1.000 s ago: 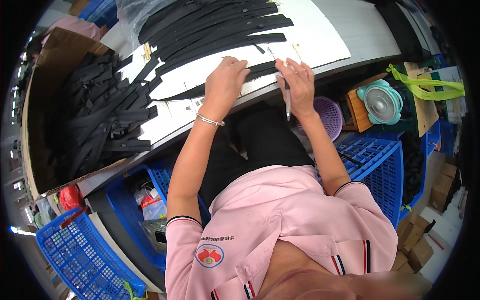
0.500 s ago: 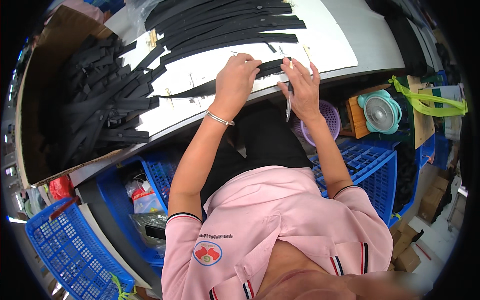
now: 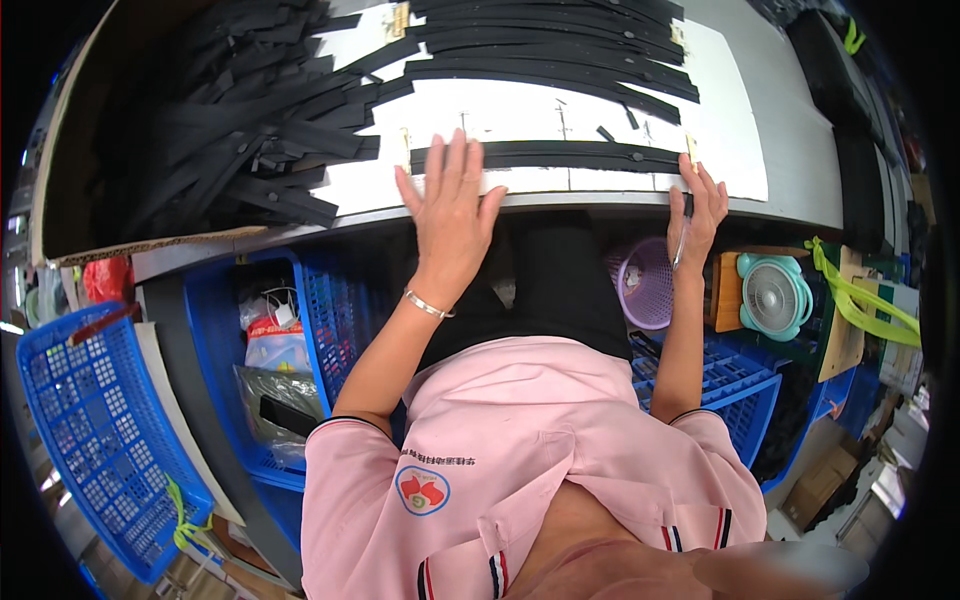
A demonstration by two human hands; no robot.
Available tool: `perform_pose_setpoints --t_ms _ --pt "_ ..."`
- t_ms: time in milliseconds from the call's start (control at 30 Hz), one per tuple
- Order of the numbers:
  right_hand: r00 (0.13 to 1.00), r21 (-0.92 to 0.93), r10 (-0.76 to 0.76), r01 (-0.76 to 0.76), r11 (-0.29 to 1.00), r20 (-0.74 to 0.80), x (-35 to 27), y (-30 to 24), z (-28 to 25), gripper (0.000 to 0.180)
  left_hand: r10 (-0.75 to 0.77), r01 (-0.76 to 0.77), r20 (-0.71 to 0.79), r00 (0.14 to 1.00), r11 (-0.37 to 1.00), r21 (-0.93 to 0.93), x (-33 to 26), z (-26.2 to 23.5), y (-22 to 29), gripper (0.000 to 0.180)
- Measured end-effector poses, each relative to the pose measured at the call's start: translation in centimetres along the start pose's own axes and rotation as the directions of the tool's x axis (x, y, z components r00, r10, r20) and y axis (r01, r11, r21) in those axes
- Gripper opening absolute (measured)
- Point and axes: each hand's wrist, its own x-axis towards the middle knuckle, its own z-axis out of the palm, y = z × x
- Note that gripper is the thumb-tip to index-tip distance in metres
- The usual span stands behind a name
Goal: Marking and organizing black zippers using a template and a pen.
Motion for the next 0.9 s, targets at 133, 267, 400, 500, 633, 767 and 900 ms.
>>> perform_pose_setpoints --t_ms 133,267,400,500,633,767,900 --pt "1.0 -0.04 0.006 -0.005 0.999 0.008 0.1 0.0 -0.1 0.034 -0.074 0.075 0.049 0.996 0.997 -0.031 -1.8 -0.9 -2.5 0.062" --pt "0.999 -0.036 0.011 -0.009 0.999 0.046 0.8 -0.9 -0.7 0.036 -0.013 0.013 -0.01 1.0 1.0 -0.025 -1.3 -0.5 -3.5 0.062" --pt "0.997 -0.093 0.037 -0.031 0.995 0.066 2.0 -2.4 -1.2 0.035 -0.042 0.041 -0.013 0.999 0.995 -0.095 -1.2 -0.3 -3.4 0.064" --pt "0.991 0.11 0.114 -0.122 0.986 0.073 4.3 -5.8 -1.4 0.031 -0.028 0.027 -0.013 1.0 0.997 -0.075 -1.3 -0.5 -3.4 0.066" --pt "0.916 0.587 0.273 -0.398 0.705 0.292 6.9 -12.8 0.7 0.024 -0.034 0.033 -0.012 0.999 0.998 -0.056 -1.4 -0.2 -3.4 0.067" --pt "0.888 0.693 0.137 -0.432 0.578 0.439 9.1 -17.9 3.4 0.021 -0.077 0.077 0.0 0.997 0.992 -0.103 -1.4 -0.2 -3.0 0.066" --pt "0.877 0.717 0.107 -0.449 0.533 0.468 8.8 -19.4 7.8 0.02 -0.092 0.091 0.001 0.996 0.987 -0.131 -1.2 -0.4 -2.9 0.065"
